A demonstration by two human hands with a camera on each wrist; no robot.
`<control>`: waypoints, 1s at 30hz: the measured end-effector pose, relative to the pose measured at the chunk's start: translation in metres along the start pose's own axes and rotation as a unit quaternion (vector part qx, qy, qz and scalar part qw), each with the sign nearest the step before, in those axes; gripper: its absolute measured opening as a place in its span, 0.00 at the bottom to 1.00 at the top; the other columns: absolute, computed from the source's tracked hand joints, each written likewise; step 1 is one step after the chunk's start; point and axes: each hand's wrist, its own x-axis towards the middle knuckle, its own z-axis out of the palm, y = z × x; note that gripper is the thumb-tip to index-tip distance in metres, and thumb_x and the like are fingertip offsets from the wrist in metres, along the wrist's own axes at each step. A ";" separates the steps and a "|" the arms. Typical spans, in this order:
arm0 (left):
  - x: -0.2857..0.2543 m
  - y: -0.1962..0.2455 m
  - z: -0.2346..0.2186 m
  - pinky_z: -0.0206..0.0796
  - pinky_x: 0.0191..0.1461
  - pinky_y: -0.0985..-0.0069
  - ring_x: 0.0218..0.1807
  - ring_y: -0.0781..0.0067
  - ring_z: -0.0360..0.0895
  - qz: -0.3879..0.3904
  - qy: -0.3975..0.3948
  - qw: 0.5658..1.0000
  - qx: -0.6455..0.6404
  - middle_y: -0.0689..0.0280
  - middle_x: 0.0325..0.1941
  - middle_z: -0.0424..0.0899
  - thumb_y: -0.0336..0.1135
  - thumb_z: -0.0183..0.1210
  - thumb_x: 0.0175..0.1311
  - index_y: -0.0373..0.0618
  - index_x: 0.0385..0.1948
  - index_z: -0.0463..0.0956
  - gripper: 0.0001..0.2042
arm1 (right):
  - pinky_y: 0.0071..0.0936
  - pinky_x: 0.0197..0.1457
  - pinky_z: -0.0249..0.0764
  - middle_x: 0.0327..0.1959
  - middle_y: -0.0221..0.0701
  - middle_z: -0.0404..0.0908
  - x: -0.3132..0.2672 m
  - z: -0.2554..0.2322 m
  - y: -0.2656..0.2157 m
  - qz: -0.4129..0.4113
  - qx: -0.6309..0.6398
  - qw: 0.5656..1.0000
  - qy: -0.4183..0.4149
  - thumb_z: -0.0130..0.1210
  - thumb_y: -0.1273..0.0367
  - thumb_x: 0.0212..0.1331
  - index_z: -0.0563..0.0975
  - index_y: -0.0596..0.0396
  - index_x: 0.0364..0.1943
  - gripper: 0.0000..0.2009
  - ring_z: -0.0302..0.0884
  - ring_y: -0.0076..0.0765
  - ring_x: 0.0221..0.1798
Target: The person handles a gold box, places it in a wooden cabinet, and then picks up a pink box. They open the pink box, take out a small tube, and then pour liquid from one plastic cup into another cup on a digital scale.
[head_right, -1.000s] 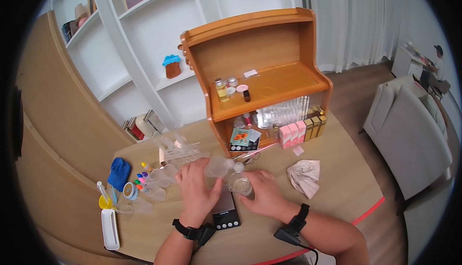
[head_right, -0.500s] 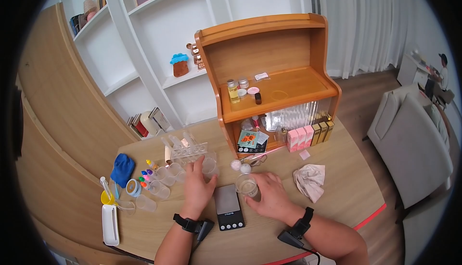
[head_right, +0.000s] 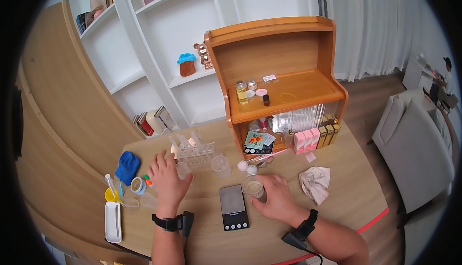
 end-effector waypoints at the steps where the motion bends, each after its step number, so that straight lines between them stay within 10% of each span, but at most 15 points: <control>1: -0.003 -0.009 0.003 0.54 0.79 0.45 0.77 0.47 0.65 -0.011 -0.017 0.999 0.032 0.53 0.74 0.74 0.41 0.79 0.48 0.44 0.59 0.80 0.33 | 0.50 0.74 0.67 0.61 0.41 0.82 0.000 0.000 0.000 0.001 0.000 1.000 0.001 0.74 0.64 0.56 0.75 0.51 0.66 0.32 0.75 0.55 0.67; 9: -0.010 -0.032 0.036 0.46 0.83 0.39 0.85 0.47 0.56 -0.024 -0.066 0.995 0.065 0.53 0.76 0.73 0.44 0.81 0.45 0.46 0.54 0.83 0.31 | 0.51 0.74 0.66 0.60 0.43 0.83 0.001 0.000 0.000 -0.002 -0.007 1.000 -0.002 0.72 0.62 0.57 0.75 0.53 0.66 0.32 0.75 0.57 0.67; 15: 0.000 -0.005 -0.021 0.48 0.82 0.43 0.77 0.49 0.68 -0.025 -0.155 0.987 -0.037 0.59 0.64 0.83 0.40 0.80 0.47 0.43 0.56 0.79 0.32 | 0.50 0.74 0.68 0.61 0.43 0.82 0.001 -0.001 -0.002 -0.001 -0.009 1.000 -0.003 0.74 0.62 0.58 0.75 0.52 0.67 0.32 0.75 0.56 0.67; 20: -0.005 0.032 -0.037 0.54 0.77 0.56 0.66 0.50 0.76 0.044 -0.155 0.947 -0.277 0.60 0.55 0.84 0.32 0.77 0.50 0.48 0.56 0.78 0.28 | 0.51 0.74 0.66 0.60 0.44 0.82 0.001 -0.004 -0.004 0.011 -0.002 1.000 -0.015 0.71 0.60 0.59 0.75 0.54 0.67 0.31 0.74 0.58 0.67; 30: -0.012 0.075 -0.016 0.72 0.67 0.59 0.63 0.47 0.79 0.137 -0.159 0.911 -0.356 0.55 0.57 0.82 0.24 0.72 0.54 0.45 0.58 0.77 0.27 | 0.52 0.73 0.67 0.59 0.45 0.81 0.000 -0.002 -0.003 0.013 0.001 1.000 -0.005 0.72 0.61 0.57 0.75 0.53 0.65 0.31 0.74 0.58 0.67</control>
